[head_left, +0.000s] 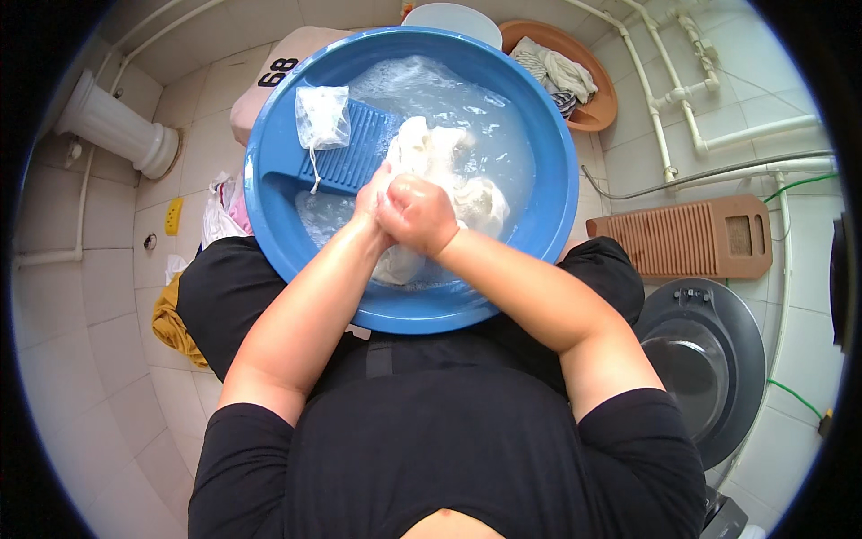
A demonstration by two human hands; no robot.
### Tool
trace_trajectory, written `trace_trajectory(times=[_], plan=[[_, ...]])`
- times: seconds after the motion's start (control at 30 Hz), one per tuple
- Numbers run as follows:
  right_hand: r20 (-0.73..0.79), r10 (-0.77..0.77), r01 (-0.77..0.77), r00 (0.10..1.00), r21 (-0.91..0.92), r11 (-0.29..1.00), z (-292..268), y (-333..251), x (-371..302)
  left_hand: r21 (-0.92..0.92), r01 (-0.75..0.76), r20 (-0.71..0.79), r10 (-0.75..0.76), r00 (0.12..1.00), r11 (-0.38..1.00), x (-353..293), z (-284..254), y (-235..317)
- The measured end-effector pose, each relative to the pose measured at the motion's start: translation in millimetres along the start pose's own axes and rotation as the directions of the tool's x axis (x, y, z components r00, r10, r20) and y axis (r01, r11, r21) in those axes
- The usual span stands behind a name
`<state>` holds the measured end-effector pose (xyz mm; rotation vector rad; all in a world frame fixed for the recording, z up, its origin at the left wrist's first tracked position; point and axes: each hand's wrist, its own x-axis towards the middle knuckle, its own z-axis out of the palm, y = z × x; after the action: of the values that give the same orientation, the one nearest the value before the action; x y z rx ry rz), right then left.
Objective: The person sits on the floor and hand-washes a white cloth in a blue basin filled with soapy water. They repeatedly scrub, squeeze, and wring the cloth, occasionally lifting it to inspect it before submerging it again. The person also briefly handles a pink cloth from a pile on the floor.
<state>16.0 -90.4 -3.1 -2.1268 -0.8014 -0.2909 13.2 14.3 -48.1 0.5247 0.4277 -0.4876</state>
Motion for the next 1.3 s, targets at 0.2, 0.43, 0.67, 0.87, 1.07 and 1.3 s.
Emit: trace_trajectory(times=[0.2, 0.43, 0.67, 0.87, 1.07, 1.3], plan=[[-0.138, 0.695, -0.708, 0.706, -0.131, 0.694, -32.8, 117.2, 29.7, 0.056, 0.093, -0.075, -0.089, 0.993, 0.994, -19.7, 48.8, -5.4], [0.641, 0.687, -0.714, 0.344, -0.296, 0.634, -40.1, 172.1, -14.6, -0.09, -0.275, -0.15, 0.26, 0.954, 0.957, -5.0, 19.7, 12.4], [0.367, 0.723, -0.81, 0.585, 0.308, 0.499, -36.2, 104.3, -1.7, -0.256, -0.27, -0.185, 0.227, 0.956, 0.928, -0.9, 10.3, 16.3], [0.612, 0.744, -0.844, 0.27, -0.221, 0.488, -77.3, 98.6, 6.9, -0.233, -0.142, -0.115, 0.118, 0.986, 0.962, -12.1, 26.7, 11.5], [-0.054, 0.214, -0.199, 0.975, 0.203, 0.959, -29.1, 57.1, 5.7, -0.278, -0.059, 0.01, 0.065, 0.998, 0.959, -14.3, 27.7, 13.6], [0.042, -0.252, 0.234, 0.967, 0.248, 0.94, -21.7, -54.9, -0.5, -0.231, 0.085, 0.286, -0.016, 0.958, 0.969, 8.1, -1.7, 3.3]])
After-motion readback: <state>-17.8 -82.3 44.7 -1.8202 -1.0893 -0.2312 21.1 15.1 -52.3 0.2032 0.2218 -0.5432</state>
